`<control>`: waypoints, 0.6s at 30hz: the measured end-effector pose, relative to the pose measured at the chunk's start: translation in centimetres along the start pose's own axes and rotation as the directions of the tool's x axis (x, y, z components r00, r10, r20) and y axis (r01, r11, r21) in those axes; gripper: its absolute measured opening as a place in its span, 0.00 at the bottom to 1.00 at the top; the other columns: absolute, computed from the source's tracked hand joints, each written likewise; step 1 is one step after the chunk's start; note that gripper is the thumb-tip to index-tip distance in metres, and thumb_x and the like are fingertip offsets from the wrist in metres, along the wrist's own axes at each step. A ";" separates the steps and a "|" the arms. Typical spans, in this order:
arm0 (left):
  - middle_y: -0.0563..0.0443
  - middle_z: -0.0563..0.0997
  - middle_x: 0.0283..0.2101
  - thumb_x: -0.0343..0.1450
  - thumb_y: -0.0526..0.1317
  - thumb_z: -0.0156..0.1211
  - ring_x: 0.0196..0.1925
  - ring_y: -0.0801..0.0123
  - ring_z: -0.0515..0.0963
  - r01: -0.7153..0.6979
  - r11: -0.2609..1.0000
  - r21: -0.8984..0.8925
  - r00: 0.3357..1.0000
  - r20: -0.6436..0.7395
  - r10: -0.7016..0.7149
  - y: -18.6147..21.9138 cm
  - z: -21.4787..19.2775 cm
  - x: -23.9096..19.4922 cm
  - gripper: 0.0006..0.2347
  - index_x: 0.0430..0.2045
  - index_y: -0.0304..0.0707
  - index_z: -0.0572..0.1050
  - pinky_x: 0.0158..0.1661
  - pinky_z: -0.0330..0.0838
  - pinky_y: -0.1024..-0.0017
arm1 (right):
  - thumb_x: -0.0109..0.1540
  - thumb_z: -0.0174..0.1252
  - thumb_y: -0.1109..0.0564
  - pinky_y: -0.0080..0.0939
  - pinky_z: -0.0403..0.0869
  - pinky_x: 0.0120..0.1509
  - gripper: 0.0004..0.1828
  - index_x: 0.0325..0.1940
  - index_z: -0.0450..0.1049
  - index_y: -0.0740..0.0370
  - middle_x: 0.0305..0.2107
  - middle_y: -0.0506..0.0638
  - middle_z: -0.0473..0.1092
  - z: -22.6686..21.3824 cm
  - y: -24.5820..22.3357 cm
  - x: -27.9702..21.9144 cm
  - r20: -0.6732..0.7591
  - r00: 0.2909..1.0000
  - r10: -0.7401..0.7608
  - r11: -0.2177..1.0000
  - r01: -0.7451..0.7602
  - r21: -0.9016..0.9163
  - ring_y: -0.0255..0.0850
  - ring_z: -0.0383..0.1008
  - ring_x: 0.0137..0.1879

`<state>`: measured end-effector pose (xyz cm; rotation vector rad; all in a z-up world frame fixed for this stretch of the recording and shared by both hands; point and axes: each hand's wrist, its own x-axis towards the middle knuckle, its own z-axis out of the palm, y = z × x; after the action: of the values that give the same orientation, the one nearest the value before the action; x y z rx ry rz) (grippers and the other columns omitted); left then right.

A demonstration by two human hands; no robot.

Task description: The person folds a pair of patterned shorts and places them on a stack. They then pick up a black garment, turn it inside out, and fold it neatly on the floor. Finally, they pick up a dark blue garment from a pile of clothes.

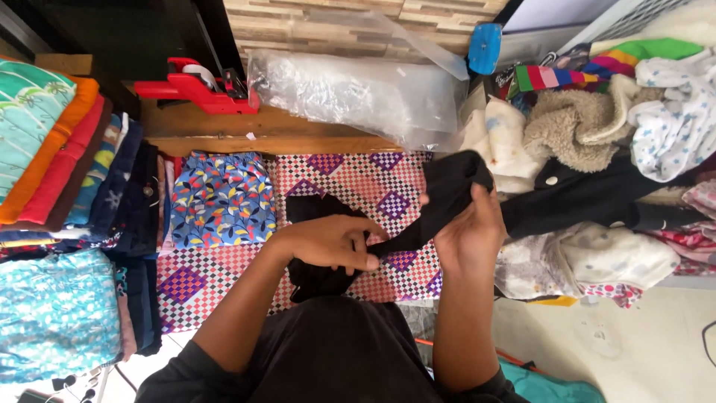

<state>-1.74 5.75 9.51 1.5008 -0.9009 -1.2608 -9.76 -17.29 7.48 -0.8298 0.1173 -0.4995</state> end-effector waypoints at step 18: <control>0.44 0.84 0.49 0.77 0.41 0.50 0.51 0.60 0.81 -0.231 0.959 -0.165 0.718 -0.694 0.054 -2.0 -1.5 0.3 0.14 0.53 0.39 0.79 0.58 0.72 0.61 | 0.59 0.65 0.67 0.60 0.56 0.79 0.41 0.72 0.54 0.68 0.66 0.67 0.60 3.1 1.1 -1.4 0.323 0.946 -0.019 0.385 0.305 -0.871 0.60 0.55 0.76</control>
<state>-0.26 6.35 7.59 1.4959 -0.3361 -0.5733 -9.64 -13.91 8.59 -2.0550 0.0537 -0.4890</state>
